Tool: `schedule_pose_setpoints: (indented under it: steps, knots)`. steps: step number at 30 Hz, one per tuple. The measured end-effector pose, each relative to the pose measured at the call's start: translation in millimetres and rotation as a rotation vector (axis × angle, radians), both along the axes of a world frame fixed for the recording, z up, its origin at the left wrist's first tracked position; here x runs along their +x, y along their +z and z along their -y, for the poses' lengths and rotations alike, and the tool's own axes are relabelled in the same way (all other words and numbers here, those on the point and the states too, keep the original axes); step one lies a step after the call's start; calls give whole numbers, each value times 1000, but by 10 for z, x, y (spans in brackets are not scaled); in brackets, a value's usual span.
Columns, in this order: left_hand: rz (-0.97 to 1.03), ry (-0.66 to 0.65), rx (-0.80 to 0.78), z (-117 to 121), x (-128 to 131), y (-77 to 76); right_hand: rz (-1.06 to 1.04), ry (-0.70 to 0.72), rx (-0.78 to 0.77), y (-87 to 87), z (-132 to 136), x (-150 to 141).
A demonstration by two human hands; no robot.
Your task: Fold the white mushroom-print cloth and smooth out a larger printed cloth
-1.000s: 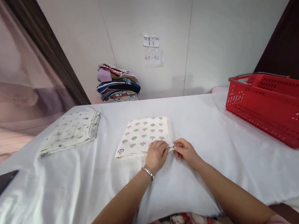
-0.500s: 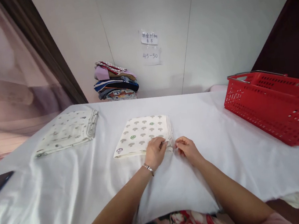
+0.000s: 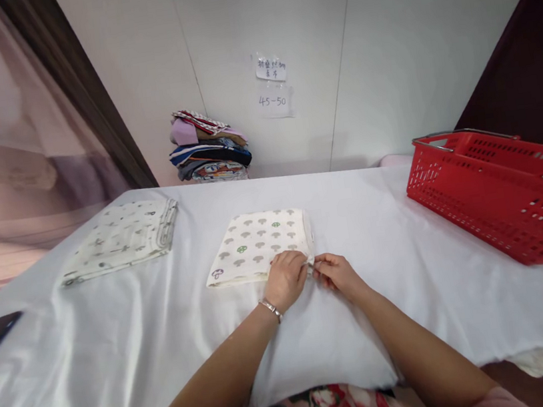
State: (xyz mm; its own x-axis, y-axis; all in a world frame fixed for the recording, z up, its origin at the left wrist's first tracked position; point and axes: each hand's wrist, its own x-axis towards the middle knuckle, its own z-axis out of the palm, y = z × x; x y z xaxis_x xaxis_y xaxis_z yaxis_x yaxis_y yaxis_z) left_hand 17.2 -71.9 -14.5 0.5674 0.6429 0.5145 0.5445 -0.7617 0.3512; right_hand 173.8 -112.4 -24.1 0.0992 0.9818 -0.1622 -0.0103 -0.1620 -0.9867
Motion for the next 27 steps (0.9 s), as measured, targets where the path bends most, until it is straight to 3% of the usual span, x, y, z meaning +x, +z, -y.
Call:
schedule_pose_setpoints:
  steps: [9,27]
  knots:
    - [-143,-28,88,28,1,-39,-104,38,-26,11,23,5]
    - [-135,-26,120,60,-24,-92,64,-39,12,-90,-11,-124]
